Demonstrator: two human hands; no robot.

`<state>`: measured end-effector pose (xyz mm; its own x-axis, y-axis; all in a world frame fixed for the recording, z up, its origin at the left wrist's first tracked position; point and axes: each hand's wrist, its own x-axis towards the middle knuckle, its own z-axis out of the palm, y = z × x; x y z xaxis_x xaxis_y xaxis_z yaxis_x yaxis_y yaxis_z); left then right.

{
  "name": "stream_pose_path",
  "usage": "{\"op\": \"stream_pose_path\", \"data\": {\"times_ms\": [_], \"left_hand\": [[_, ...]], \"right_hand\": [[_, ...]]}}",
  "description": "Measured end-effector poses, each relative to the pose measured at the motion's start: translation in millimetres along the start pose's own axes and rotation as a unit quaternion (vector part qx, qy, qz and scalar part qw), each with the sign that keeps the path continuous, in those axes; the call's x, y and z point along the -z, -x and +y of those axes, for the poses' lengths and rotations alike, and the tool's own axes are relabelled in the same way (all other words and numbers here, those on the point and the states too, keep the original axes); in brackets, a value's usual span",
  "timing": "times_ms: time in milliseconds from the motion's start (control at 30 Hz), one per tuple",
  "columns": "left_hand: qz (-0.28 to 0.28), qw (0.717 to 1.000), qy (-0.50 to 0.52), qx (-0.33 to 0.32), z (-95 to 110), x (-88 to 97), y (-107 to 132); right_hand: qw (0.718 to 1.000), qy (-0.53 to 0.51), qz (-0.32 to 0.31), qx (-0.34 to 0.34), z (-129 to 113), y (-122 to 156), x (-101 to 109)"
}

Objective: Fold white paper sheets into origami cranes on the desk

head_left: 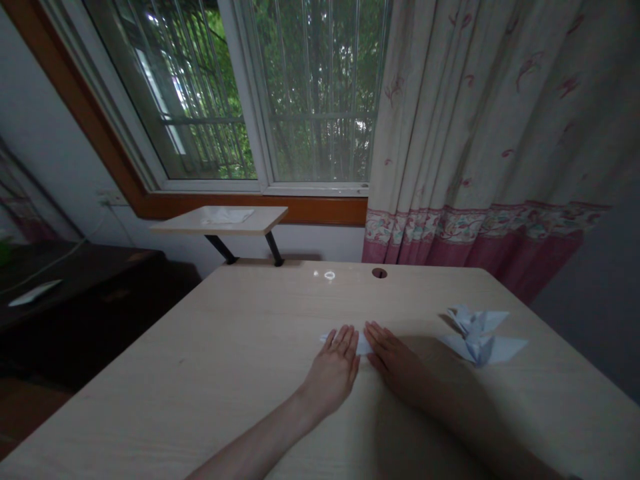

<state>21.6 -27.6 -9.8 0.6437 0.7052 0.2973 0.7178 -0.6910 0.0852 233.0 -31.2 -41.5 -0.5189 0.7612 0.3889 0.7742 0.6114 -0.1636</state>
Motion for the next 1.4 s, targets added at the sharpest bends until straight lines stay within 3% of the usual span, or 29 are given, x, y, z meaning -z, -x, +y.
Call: {"op": "stream_pose_path", "data": {"times_ms": [200, 400, 600, 733, 900, 1200, 1400], "left_hand": [[-0.006, 1.000, 0.007, 0.018, 3, -2.5, 1], [0.007, 0.997, 0.068, 0.024, -11, 6.5, -4], [0.042, 0.988, 0.112, 0.096, -18, 17.1, -8], [0.051, 0.983, 0.066, 0.167, -16, 22.0, -8], [0.048, 0.975, 0.060, 0.209, -19, 22.5, -9], [0.058, 0.969, 0.106, 0.213, -19, 18.6, -9], [0.062, 0.961, 0.176, 0.202, -18, 17.6, -9]], "right_hand": [[1.000, 0.005, 0.006, 0.005, 1, 2, -4], [1.000, -0.007, -0.001, -0.001, 1, 0, -1], [1.000, -0.004, 0.021, -0.020, -1, -1, 3], [0.999, -0.018, 0.033, -0.033, -4, -1, 6], [0.998, -0.034, 0.047, -0.038, -2, -2, 5], [0.994, -0.074, 0.059, -0.051, -3, 0, 2], [0.993, -0.080, 0.062, -0.062, -9, -3, 11]]}}
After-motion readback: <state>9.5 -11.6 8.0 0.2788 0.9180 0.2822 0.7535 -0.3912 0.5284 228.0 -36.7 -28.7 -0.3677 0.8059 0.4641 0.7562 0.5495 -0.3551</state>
